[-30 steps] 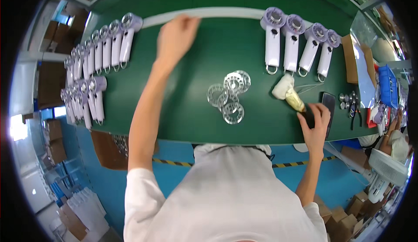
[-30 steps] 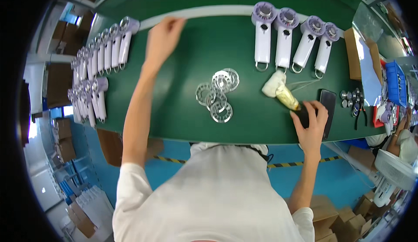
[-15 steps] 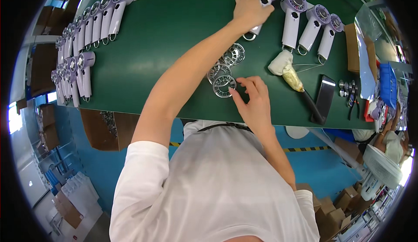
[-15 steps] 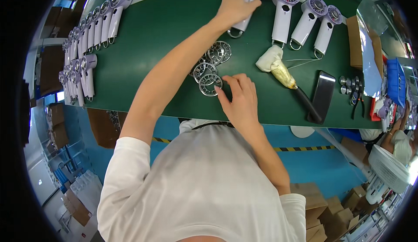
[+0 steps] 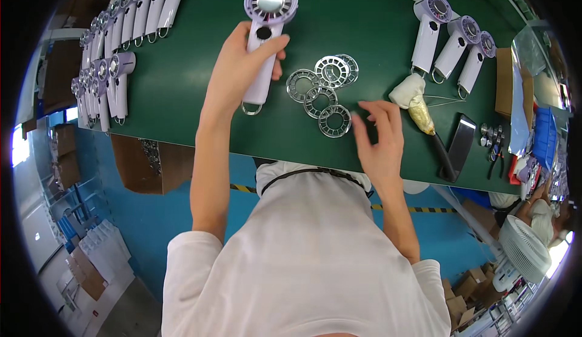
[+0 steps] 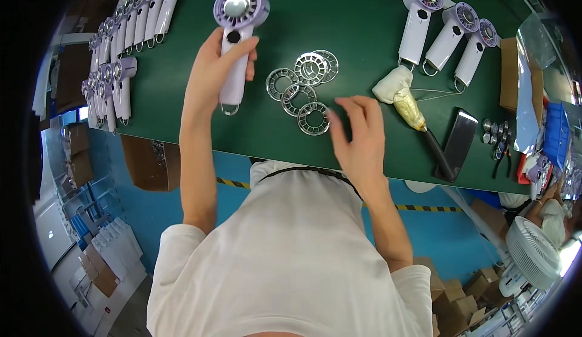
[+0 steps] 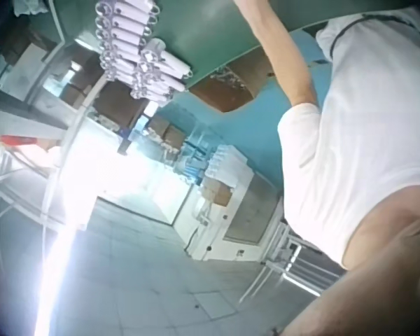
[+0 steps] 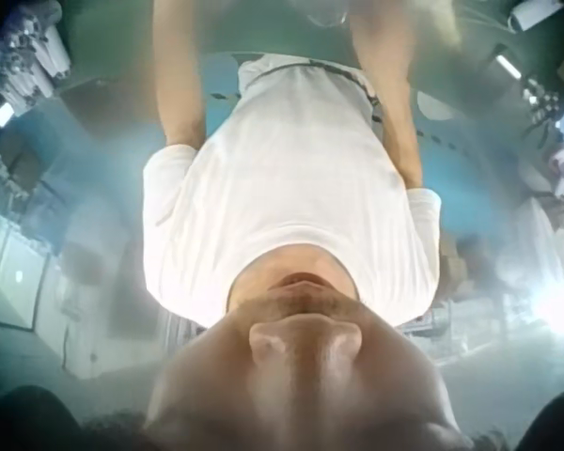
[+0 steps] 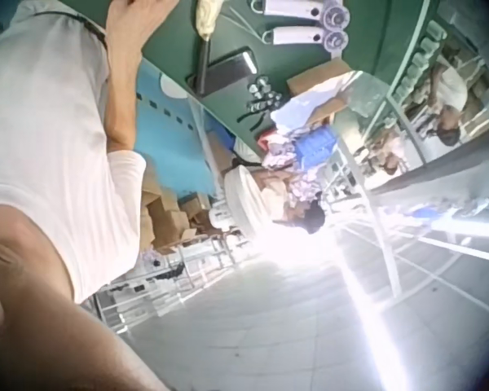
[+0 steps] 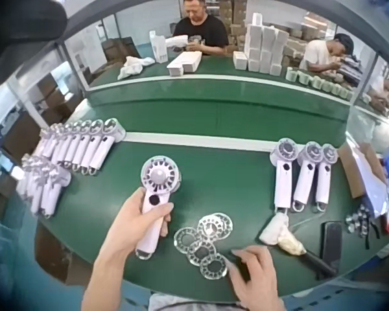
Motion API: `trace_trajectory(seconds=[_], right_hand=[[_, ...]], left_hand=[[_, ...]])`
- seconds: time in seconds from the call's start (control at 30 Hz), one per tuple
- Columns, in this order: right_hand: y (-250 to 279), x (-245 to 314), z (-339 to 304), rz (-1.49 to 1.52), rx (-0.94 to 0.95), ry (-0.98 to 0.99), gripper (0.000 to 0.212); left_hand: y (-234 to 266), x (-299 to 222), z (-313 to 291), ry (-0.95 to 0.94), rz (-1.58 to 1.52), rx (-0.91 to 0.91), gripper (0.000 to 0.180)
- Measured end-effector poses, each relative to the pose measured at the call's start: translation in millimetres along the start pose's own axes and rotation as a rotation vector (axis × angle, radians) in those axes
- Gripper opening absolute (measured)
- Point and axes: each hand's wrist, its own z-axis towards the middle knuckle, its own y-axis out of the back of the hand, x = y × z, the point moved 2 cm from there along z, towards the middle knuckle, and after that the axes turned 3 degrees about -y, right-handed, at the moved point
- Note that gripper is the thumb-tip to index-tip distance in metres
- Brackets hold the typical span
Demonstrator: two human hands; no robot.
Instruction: The person uses tweezers to work on the internal fan blades of handheld fans, positions metal rings onto the fans, and taps the rings into place with a padded hammer.
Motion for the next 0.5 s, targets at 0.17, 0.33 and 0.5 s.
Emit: trace_trajectory(seconds=[0.17,0.33,0.5], right_hand=[[-8,27,13,-0.184,0.321,0.357,0.039],[-1,25,15,-0.336,0.548,0.375,0.037],[28,19,26,0.191,0.305,-0.04,0.027]], left_hand=[[3,18,-31,0.09,-0.068,-0.008,0.035],[-7,23,-47,0.144,-0.071,0.053,0.04],[-15,14,-58,0.134,-0.042,0.091,0.041]])
